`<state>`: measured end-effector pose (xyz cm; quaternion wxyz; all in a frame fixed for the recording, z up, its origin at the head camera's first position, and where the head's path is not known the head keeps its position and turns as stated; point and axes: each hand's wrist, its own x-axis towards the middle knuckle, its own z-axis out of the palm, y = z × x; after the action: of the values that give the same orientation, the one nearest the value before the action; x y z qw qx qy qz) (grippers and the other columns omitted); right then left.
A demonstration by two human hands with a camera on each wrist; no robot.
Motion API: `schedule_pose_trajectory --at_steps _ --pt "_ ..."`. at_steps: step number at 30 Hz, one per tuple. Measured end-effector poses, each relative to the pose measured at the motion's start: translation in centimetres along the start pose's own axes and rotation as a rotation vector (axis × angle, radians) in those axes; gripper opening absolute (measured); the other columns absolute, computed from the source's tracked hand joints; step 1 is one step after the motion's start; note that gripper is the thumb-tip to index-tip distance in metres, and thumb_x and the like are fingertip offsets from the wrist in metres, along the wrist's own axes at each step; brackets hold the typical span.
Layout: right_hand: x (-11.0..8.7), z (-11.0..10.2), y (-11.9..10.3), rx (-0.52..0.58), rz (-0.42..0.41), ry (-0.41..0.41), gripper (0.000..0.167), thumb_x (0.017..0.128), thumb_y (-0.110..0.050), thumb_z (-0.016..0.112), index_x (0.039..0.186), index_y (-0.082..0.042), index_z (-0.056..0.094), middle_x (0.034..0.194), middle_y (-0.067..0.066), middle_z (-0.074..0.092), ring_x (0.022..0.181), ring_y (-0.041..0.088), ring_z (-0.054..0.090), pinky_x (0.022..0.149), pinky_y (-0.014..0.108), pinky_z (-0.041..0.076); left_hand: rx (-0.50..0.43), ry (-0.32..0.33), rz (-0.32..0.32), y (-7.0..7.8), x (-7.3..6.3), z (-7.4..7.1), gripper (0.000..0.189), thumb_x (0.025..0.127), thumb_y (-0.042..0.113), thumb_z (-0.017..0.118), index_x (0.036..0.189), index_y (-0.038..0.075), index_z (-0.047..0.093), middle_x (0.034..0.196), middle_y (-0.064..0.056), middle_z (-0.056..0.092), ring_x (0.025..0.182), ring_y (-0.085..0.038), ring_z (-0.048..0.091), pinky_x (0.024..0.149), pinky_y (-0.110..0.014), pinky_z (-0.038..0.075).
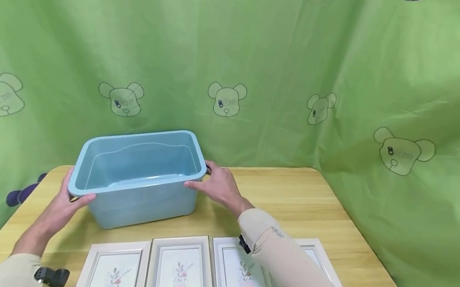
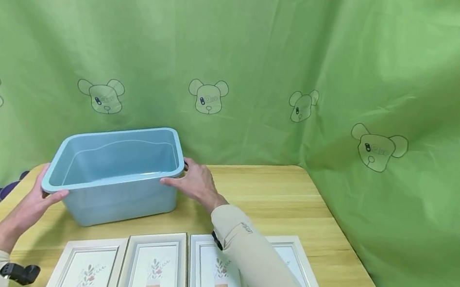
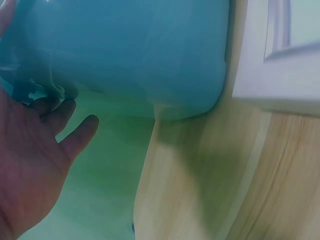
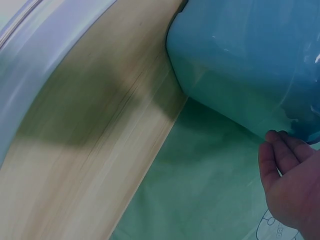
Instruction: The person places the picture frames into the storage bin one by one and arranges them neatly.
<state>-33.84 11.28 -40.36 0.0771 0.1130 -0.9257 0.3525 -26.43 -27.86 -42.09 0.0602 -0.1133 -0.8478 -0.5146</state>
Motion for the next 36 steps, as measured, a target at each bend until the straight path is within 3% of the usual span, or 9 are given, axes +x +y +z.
schedule_pose_trajectory --at_steps 12,21,36 --pt "-0.8 -2.3 1.2 -0.041 0.025 0.023 0.100 0.059 -0.072 0.077 0.137 -0.015 0.053 0.125 0.006 0.067 0.112 0.022 0.063 0.091 0.036 0.055 -0.020 -0.051 -0.014 0.8 1.4 1.7 0.096 0.095 0.025 0.060 0.154 0.030 -0.016 0.162 -0.024 0.003 0.146 -0.049 0.009 0.111 -0.074 0.012" --pt "-1.3 -2.9 2.3 -0.024 0.047 0.042 0.100 0.059 -0.072 0.077 0.136 -0.014 0.052 0.127 0.007 0.066 0.114 0.024 0.063 0.091 0.037 0.055 -0.005 -0.074 -0.042 1.4 1.8 2.5 0.099 0.095 0.028 0.060 0.153 0.029 -0.021 0.161 -0.026 0.000 0.146 -0.050 0.007 0.113 -0.072 0.011" --pt "-2.7 -4.4 3.9 0.007 0.069 0.082 0.099 0.056 -0.074 0.078 0.131 -0.013 0.055 0.125 0.007 0.067 0.118 0.025 0.061 0.097 0.040 0.052 -0.046 -0.107 0.011 1.8 2.9 4.4 0.099 0.094 0.025 0.061 0.154 0.027 -0.018 0.161 -0.025 0.004 0.146 -0.048 0.010 0.116 -0.068 0.013"
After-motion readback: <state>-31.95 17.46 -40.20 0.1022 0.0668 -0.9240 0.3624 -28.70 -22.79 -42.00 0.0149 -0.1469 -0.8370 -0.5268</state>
